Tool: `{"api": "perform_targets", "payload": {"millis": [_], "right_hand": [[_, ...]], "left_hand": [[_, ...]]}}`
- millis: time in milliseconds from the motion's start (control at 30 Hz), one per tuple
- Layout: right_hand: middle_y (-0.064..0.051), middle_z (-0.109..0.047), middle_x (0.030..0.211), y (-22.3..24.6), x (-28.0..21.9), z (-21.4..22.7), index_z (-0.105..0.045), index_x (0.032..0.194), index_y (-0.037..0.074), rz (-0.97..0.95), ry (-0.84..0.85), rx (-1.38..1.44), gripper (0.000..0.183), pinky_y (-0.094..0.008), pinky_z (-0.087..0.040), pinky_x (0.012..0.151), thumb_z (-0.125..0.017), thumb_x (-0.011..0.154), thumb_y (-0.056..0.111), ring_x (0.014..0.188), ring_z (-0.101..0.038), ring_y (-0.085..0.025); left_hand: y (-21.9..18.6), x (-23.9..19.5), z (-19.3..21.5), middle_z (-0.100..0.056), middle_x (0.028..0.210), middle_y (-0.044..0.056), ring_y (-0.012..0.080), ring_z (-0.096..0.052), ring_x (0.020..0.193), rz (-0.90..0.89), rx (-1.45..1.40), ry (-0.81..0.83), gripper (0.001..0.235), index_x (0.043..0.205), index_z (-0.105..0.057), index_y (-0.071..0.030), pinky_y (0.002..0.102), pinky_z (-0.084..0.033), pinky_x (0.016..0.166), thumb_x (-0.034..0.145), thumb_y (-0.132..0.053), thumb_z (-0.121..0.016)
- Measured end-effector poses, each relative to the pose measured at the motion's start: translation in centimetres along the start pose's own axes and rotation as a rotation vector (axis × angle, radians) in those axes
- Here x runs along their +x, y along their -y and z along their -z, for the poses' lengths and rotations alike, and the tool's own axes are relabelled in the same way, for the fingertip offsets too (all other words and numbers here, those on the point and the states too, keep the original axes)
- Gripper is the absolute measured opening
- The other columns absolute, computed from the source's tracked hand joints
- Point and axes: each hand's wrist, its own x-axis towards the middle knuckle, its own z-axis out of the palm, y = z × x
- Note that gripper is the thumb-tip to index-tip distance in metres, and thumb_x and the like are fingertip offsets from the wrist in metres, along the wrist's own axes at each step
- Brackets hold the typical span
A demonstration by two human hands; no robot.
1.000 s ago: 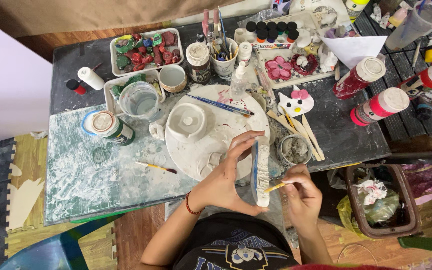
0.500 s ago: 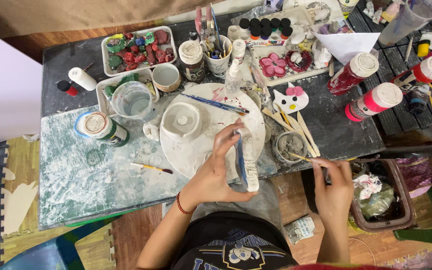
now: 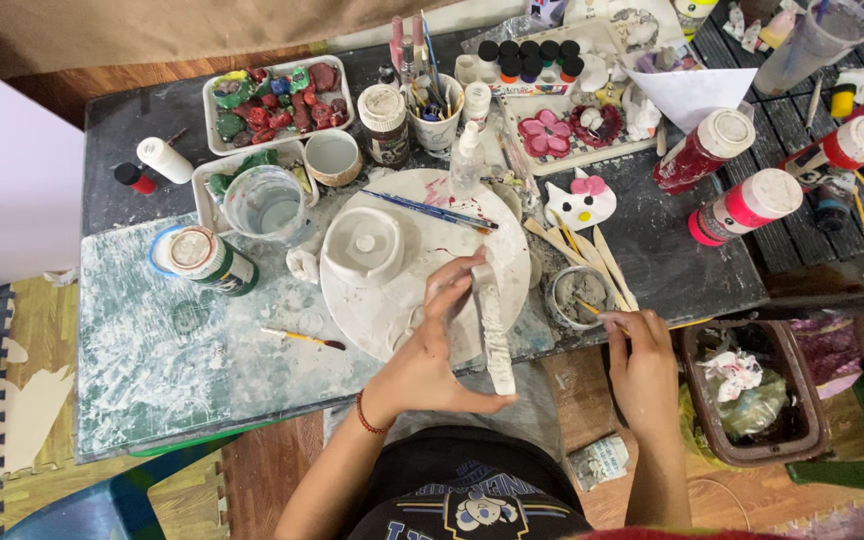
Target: The person paints a white ceramic figurine with a blue base coat using a paintbrush. They then apply a gray substance to the figurine's surface, smoothing it with their fingers. Finally, they use a small brush to apply a yellow substance to the figurine's details.
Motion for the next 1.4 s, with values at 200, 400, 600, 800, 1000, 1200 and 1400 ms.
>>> {"api": "perform_targets", "payload": {"millis": [200, 400, 600, 800, 1000, 1200, 1400], "right_hand": [[-0.016, -0.053, 0.133, 2.1, -1.5, 0.1, -0.062, 0.118, 0.009, 0.173, -0.400, -0.551, 0.033, -0.049, -0.040, 0.097, -0.062, 0.093, 0.030, 0.116, -0.051, -0.040], [-0.013, -0.061, 0.121, 2.8, -4.6, -3.8, -0.054, 0.138, 0.003, -0.327, 0.266, 0.973, 0.054, -0.038, -0.051, 0.097, -0.027, 0.111, 0.040, 0.109, -0.063, -0.022], [-0.014, -0.067, 0.114, -0.9, -7.0, -7.2, -0.052, 0.139, -0.001, -0.601, 0.403, 1.338, 0.045, -0.035, -0.054, 0.083, -0.037, 0.107, 0.027, 0.097, -0.066, -0.020], [-0.014, -0.067, 0.106, -4.2, -7.1, -8.8, -0.056, 0.126, -0.005, -0.515, 0.607, 1.610, 0.031, -0.032, -0.055, 0.072, -0.063, 0.099, 0.007, 0.088, -0.067, -0.019], [-0.019, -0.070, 0.103, -3.0, -4.8, -10.0, -0.059, 0.128, -0.005, -0.163, 0.502, 2.001, 0.031, -0.031, -0.059, 0.062, -0.063, 0.109, 0.019, 0.080, -0.070, -0.022], [-0.019, -0.072, 0.121, 0.2, -2.5, -8.7, -0.065, 0.131, 0.005, 0.183, -0.131, 1.145, 0.028, -0.040, -0.064, 0.088, -0.064, 0.111, 0.024, 0.104, -0.073, -0.028], [-0.019, -0.065, 0.127, 3.8, -1.4, -7.5, -0.061, 0.125, 0.007, 0.541, -0.466, 0.346, 0.047, -0.048, -0.058, 0.093, -0.076, 0.092, 0.036, 0.112, -0.068, -0.034]], "left_hand": [[-0.5, -0.4, -1.2, -0.016, 0.164, 0.020, 0.0419, -0.023, 0.161, -0.022, -0.226, 0.022, 0.140, 0.165, -0.005, -0.029, 0.054, -0.037, 0.132, 0.065, -0.019, -0.102], [-1.8, -1.3, -3.1, -0.021, 0.165, 0.019, 0.0367, -0.032, 0.151, 0.035, -0.457, 0.098, 0.137, 0.161, -0.005, -0.030, 0.047, -0.041, 0.120, 0.063, -0.018, -0.100], [-2.0, -1.1, -3.0, -0.034, 0.165, 0.023, 0.0427, -0.036, 0.155, -0.033, -0.211, 0.051, 0.143, 0.163, -0.003, -0.025, 0.056, -0.014, 0.133, 0.057, -0.025, -0.100], [-2.2, -0.1, -0.9, -0.031, 0.167, 0.020, 0.0337, -0.034, 0.155, -0.011, -0.307, 0.215, 0.132, 0.162, -0.005, -0.018, 0.046, -0.013, 0.135, 0.068, -0.033, -0.096], [-2.8, 0.4, 1.6, -0.017, 0.177, 0.020, 0.0339, -0.021, 0.167, 0.096, -0.230, 0.274, 0.132, 0.167, 0.006, -0.010, 0.043, -0.018, 0.139, 0.082, -0.036, -0.091], [-3.3, -3.3, 3.2, -0.027, 0.175, 0.018, 0.0344, -0.040, 0.160, 0.480, -0.192, 0.053, 0.112, 0.168, -0.018, -0.009, 0.048, -0.037, 0.132, 0.083, -0.020, -0.089], [-1.7, -8.3, -3.1, -0.022, 0.171, 0.011, 0.0293, -0.031, 0.157, 0.455, -0.628, -0.039, 0.115, 0.165, -0.007, -0.011, 0.045, -0.033, 0.128, 0.081, -0.008, -0.085]]}}
